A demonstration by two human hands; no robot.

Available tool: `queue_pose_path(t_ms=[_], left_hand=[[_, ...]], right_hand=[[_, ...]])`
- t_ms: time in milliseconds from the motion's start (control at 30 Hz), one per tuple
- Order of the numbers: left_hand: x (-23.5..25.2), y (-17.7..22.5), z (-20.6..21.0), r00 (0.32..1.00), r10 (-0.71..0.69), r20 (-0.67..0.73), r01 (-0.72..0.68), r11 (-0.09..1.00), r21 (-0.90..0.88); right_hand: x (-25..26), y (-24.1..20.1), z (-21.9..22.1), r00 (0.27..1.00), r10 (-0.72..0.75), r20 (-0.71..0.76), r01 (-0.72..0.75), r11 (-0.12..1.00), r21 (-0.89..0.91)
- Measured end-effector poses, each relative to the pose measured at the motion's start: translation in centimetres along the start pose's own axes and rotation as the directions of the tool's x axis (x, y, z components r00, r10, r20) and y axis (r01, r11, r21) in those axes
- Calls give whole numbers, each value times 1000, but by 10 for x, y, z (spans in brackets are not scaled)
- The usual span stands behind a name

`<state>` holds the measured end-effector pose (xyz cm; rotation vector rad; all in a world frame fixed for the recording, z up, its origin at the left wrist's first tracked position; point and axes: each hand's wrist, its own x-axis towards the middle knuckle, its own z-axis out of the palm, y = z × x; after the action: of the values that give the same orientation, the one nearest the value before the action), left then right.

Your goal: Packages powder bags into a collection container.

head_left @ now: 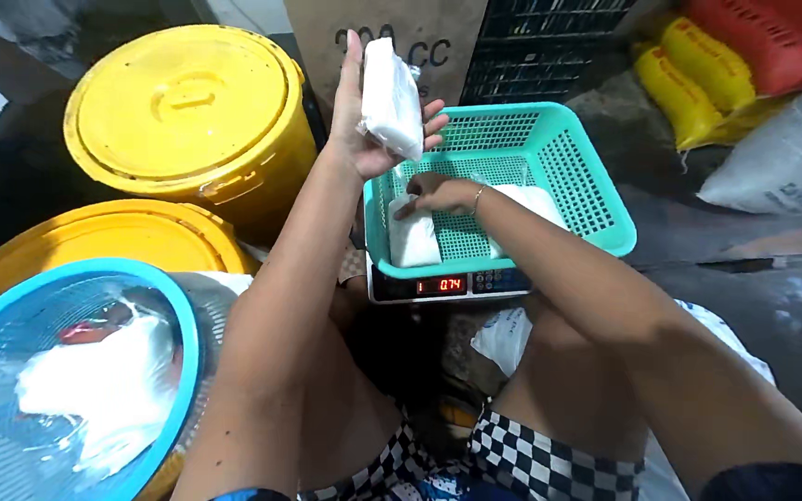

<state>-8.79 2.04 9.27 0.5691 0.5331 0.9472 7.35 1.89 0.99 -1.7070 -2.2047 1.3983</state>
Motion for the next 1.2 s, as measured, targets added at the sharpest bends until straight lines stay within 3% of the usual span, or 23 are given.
queue_pose_path(t_ms=[133, 233, 367, 433, 533, 633, 667, 733, 833, 933, 1033, 1133, 1200], left_hand=[[3, -4, -5, 996, 80, -26, -77, 994, 78], [7, -8, -20, 994, 110, 12, -110, 993, 44], [15, -26, -28, 977, 107, 185, -122, 990, 68], [17, -49, -17, 947, 78, 310, -108, 991, 81], [15, -83, 11, 908, 0, 420, 6, 1000, -13], [9, -96, 27, 955, 74, 287, -59, 996, -59], [7, -95, 30, 967, 96, 238, -83, 995, -63], [4, -90, 35, 987, 100, 126, -92, 994, -67], [7, -83, 28, 994, 93, 52, -87, 992, -94], [1, -72, 28, 988, 139, -64, -126, 976, 180], [-7, -69, 42, 985, 142, -101, -90, 911, 403], [-2, -69, 41, 962, 218, -164, -151, 926, 347], [-3, -68, 38, 940, 278, -199, -203, 922, 331]], right_hand=[[-26, -7, -3, 994, -34, -105, 45, 993, 106], [-45, -5, -25, 960, -201, -197, 243, 944, 222], [-87, -9, -70, 839, -472, -272, 544, 757, 363], [-98, -12, -79, 756, -529, -385, 654, 635, 411], [-94, -14, -76, 645, -432, -631, 718, 625, 306], [-80, -7, -73, 498, -310, -810, 658, 743, 120], [-79, -8, -70, 497, -232, -836, 597, 791, 135], [-83, -21, -58, 596, -90, -798, 471, 844, 256], [-86, -33, -30, 715, -84, -694, 389, 873, 295], [-80, -33, -19, 783, -53, -620, 412, 790, 453], [-74, -27, -14, 743, 4, -669, 503, 656, 562], [-73, -23, -1, 666, -143, -733, 583, 712, 391], [-70, -21, -1, 676, -247, -694, 603, 727, 329]])
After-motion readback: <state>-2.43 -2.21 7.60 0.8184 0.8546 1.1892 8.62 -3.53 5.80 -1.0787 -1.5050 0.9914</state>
